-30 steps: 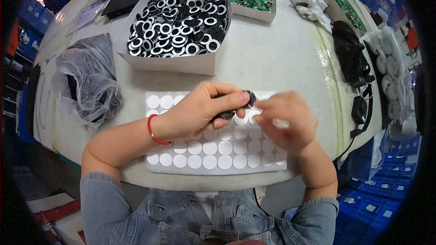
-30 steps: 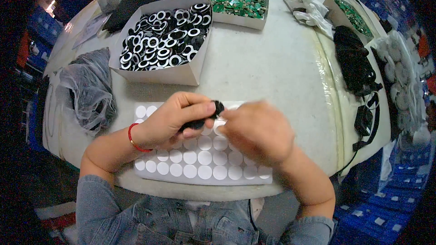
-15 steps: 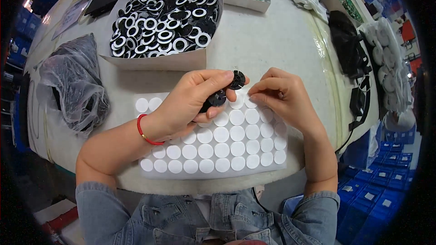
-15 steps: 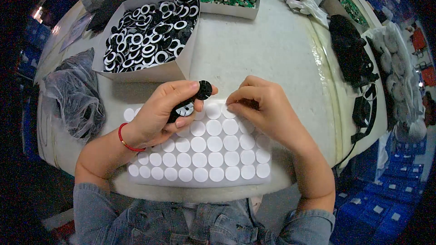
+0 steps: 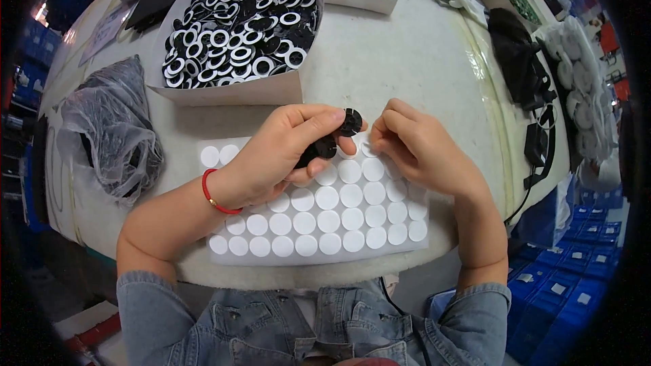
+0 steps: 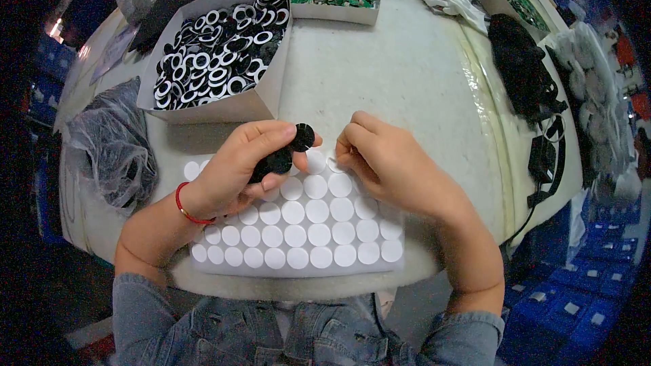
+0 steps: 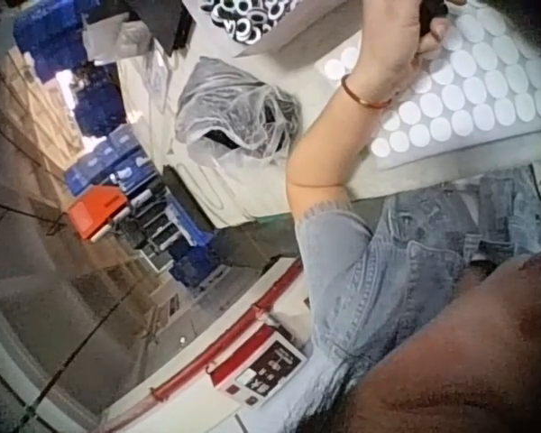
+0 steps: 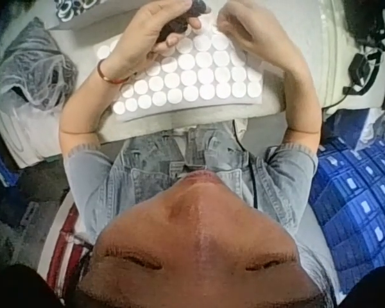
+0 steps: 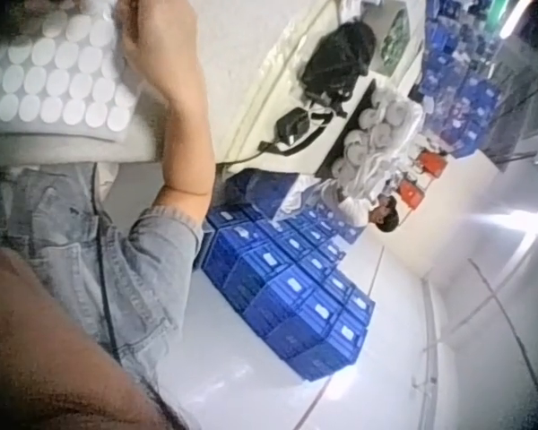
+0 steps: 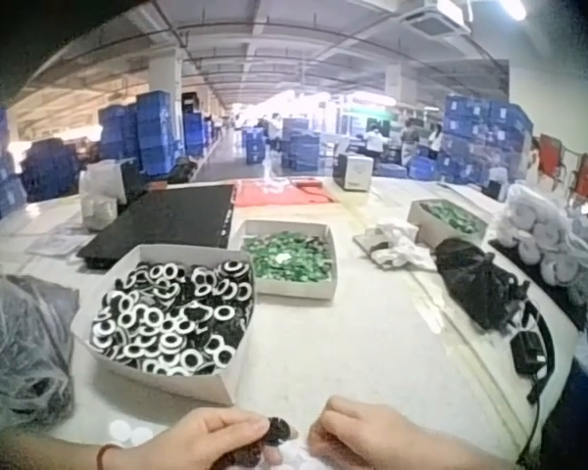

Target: The person assembles small circular components by applying white rings to them by hand, then organizes the assembled components in a white grid tray.

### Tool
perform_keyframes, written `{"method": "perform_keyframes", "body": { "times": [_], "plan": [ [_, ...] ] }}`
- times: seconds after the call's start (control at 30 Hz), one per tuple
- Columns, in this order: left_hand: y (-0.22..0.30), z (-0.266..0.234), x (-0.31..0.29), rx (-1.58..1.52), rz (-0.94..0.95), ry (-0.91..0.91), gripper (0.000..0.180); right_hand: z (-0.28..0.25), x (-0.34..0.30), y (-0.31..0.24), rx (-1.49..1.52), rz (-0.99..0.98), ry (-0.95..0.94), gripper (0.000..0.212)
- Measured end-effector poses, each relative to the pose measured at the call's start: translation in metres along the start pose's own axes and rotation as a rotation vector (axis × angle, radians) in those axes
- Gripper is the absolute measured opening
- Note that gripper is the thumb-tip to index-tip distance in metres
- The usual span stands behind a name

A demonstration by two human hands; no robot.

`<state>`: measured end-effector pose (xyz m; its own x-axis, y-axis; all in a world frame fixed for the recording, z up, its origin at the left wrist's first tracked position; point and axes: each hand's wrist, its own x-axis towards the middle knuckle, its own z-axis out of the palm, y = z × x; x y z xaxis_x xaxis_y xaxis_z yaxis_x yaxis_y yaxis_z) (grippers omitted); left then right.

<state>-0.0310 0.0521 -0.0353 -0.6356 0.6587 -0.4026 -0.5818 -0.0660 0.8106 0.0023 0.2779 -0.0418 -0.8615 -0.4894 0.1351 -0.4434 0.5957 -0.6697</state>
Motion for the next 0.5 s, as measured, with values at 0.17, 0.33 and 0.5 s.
{"method": "perform_keyframes", "body": {
  "times": [0.17, 0.33, 0.5],
  "plan": [
    [0.001, 0.0, 0.002, -0.007, -0.005, -0.014, 0.033, -0.014, -0.009, 0.002, 0.082, -0.003, -0.123, 0.01],
    [0.002, 0.001, 0.0, 0.019, 0.008, -0.029, 0.032, -0.022, -0.013, -0.001, 0.199, -0.031, -0.174, 0.009],
    [-0.002, 0.001, 0.0, 0.054, 0.032, -0.027, 0.033, -0.024, -0.015, -0.002, 0.279, -0.05, -0.156, 0.007]
  ]
}}
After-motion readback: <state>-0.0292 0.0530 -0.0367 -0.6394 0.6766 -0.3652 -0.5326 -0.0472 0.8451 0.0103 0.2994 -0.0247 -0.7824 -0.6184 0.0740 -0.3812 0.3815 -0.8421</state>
